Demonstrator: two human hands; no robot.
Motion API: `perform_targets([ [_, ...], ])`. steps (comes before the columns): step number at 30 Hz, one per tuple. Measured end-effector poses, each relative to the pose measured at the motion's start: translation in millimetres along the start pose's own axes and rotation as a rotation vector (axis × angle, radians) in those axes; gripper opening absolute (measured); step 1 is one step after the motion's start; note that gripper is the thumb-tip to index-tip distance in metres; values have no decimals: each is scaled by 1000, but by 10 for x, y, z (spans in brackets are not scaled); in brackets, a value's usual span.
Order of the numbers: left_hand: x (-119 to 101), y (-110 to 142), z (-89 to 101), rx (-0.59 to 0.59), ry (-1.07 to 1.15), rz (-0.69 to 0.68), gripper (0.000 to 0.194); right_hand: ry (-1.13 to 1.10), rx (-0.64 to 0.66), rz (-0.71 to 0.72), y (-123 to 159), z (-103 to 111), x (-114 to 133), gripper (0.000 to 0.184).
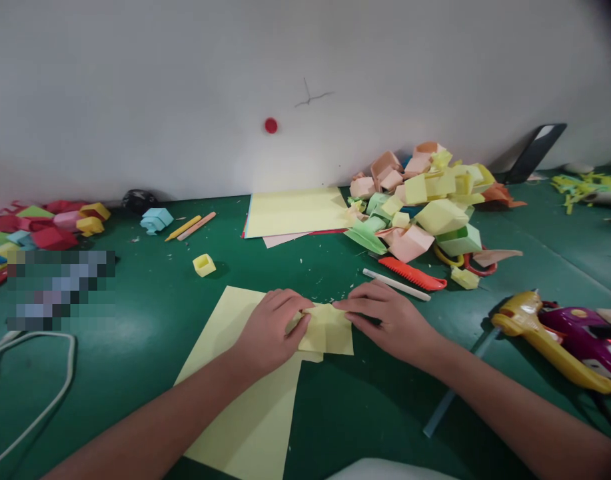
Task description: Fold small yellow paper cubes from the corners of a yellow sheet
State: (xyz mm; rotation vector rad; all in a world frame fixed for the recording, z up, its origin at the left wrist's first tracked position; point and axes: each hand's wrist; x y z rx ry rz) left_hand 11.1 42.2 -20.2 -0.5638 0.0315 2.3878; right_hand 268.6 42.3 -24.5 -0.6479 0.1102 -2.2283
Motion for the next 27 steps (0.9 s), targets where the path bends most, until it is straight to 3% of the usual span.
perform_targets([
  [12, 10, -10, 18, 39, 83, 79, 19, -34, -61, 17, -2, 26, 24, 18],
  [18, 33, -16, 23, 47, 143, 74, 19, -15, 99, -104, 2, -6, 9, 31],
  [22, 38, -35, 33, 115, 262, 128, 19, 7, 164, -91, -16, -34, -6, 12],
  [27, 13, -72, 62, 184, 226, 204, 24, 6, 161, -61, -23, -56, -39, 11],
])
Point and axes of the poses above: each hand's wrist, its own y-axis away from the middle knuckle, its own z-axis out of the back of the hand, x = y × z, and after that the axes turned 15 degrees about x, right-handed
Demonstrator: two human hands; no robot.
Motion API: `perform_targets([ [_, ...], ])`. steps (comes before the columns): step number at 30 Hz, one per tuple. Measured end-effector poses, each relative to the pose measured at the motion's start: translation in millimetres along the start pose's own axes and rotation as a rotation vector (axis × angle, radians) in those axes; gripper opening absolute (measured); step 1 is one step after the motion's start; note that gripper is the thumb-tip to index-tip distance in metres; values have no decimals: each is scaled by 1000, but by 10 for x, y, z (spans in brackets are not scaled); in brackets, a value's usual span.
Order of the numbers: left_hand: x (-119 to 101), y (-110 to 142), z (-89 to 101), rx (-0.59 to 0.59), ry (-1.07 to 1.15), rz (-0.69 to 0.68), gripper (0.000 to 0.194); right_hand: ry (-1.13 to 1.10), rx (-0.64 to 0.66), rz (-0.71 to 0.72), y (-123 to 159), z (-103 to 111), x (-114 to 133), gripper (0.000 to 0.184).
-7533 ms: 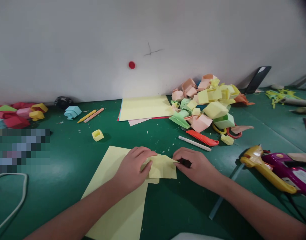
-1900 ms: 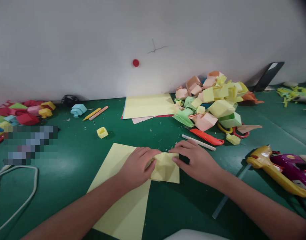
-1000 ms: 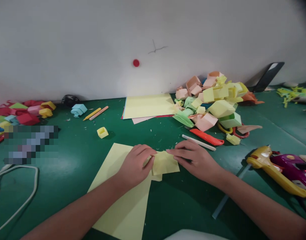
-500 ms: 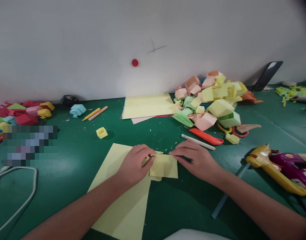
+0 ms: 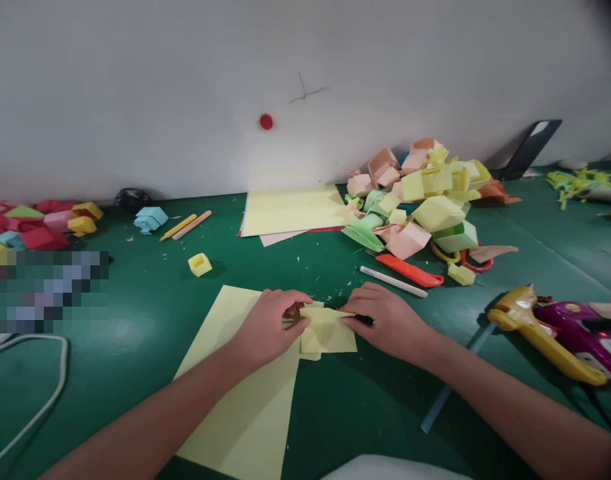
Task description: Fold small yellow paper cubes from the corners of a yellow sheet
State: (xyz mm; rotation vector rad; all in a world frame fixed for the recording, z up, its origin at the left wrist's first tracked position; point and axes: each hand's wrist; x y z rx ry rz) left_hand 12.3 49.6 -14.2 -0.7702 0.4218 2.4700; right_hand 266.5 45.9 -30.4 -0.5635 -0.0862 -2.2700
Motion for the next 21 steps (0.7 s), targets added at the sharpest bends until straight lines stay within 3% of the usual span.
perform_targets([
  [5, 10, -6, -1, 8, -62, -38, 13, -31, 3, 3, 4, -4, -18, 11],
  [11, -22, 60, 8, -51, -180, -256, 21, 38, -20, 34, 20, 4, 1, 14],
  [16, -54, 104, 12, 33, -277, -424, 32, 70, -37, 43, 19, -6, -4, 26],
  [21, -50, 84, 6, 96, -317, -468, 30, 55, 14, 14, 45, 59, 46, 32],
])
Point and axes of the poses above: each hand's wrist, its own y-axis away from the middle knuckle, its own z-axis out of the back of the hand, x = y × z, and after that the axes turned 15 degrees about x, right-handed
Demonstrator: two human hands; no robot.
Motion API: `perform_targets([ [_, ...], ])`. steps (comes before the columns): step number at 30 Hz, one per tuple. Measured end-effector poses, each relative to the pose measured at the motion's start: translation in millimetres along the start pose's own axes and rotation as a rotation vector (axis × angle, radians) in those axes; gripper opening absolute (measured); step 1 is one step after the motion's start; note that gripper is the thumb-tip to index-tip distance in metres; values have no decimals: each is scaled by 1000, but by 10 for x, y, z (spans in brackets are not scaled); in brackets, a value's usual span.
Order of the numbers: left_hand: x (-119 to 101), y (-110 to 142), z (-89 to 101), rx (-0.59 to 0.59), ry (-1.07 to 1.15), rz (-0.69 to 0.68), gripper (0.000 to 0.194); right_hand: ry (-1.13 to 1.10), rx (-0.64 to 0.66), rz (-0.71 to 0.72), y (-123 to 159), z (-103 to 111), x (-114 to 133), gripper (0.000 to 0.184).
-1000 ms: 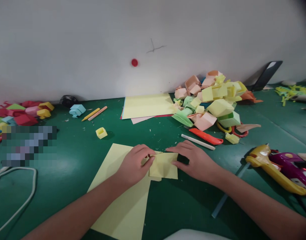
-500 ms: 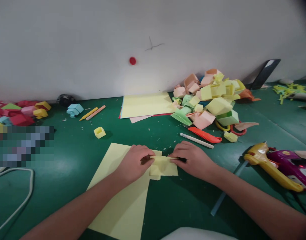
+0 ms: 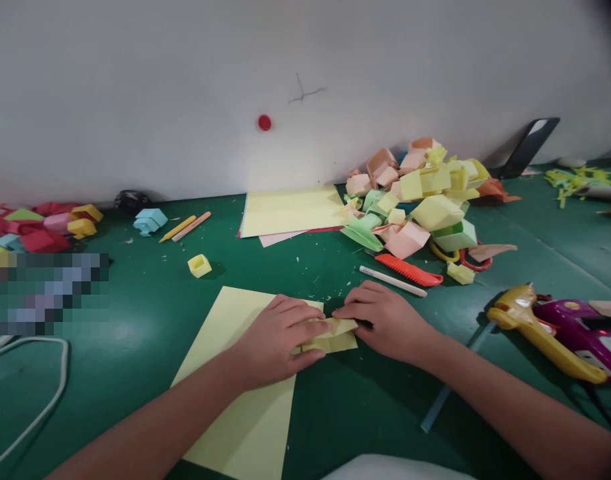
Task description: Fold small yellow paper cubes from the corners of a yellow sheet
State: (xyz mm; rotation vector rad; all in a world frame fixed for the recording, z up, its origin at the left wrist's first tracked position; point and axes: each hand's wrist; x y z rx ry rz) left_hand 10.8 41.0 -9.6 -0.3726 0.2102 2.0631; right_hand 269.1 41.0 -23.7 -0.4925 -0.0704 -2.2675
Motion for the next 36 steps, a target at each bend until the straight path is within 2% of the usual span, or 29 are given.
perform_targets([
  [4, 9, 4, 0, 14, 7, 17, 26, -25, 65, 5, 44, 99, 87, 30],
  [10, 4, 8, 17, 67, 28, 2, 41, -8, 92, -11, 48, 92, 86, 26],
  [27, -7, -4, 0, 4, 16, 68, 29, 3, 50, -9, 34, 49, 23, 29],
  [31, 16, -11, -31, -28, 2, 112, 25, 46, 21, 28, 44, 45, 15, 28],
  [36, 25, -17, -44, -23, 10, 165, 28, 96, 62, 105, 40, 60, 28, 22],
])
Point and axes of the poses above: each hand's wrist, its own y-axis away from the middle knuckle, its own z-axis out of the back of the hand, x = y × z, and after that the axes turned 15 degrees about x, right-handed
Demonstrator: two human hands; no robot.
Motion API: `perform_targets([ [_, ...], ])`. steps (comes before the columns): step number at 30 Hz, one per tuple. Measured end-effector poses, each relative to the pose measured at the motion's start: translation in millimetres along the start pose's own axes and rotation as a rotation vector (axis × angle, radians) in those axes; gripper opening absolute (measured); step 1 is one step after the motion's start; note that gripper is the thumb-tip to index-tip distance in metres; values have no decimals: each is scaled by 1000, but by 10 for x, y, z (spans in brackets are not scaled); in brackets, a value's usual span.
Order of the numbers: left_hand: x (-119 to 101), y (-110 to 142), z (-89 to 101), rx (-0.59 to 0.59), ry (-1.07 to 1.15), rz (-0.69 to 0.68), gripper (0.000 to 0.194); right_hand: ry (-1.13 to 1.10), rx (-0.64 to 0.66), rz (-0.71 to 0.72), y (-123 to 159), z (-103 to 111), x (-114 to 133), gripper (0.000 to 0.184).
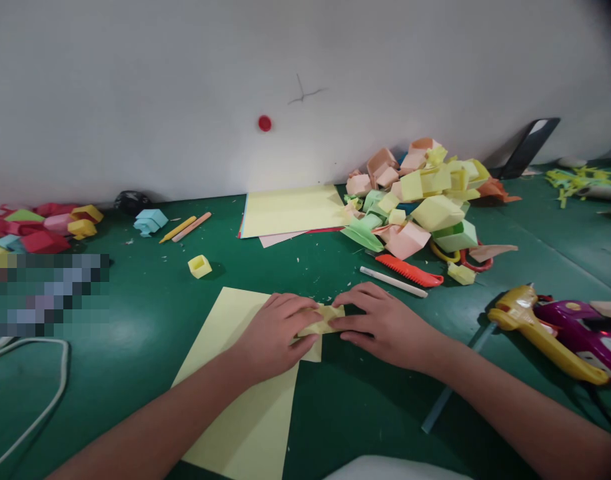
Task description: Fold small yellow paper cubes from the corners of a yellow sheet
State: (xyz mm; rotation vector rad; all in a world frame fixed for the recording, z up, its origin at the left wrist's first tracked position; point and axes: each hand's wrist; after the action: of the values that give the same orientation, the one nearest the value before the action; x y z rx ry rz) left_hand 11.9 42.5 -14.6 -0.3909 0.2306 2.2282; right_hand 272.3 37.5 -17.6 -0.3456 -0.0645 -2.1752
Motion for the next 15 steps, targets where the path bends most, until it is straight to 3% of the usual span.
perform_targets([
  [15, 4, -5, -9, 17, 41, -8, 17, -46, 8, -7, 3, -9, -14, 18],
])
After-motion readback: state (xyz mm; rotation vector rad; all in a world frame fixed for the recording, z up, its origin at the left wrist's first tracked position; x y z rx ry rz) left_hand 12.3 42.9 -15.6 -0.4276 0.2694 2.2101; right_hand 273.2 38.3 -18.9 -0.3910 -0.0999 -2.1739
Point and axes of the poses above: each hand's wrist, its own y-axis away from the middle knuckle, its own z-axis out of the back of the hand, x = y × z, and after that the axes turned 15 degrees about x, right-handed
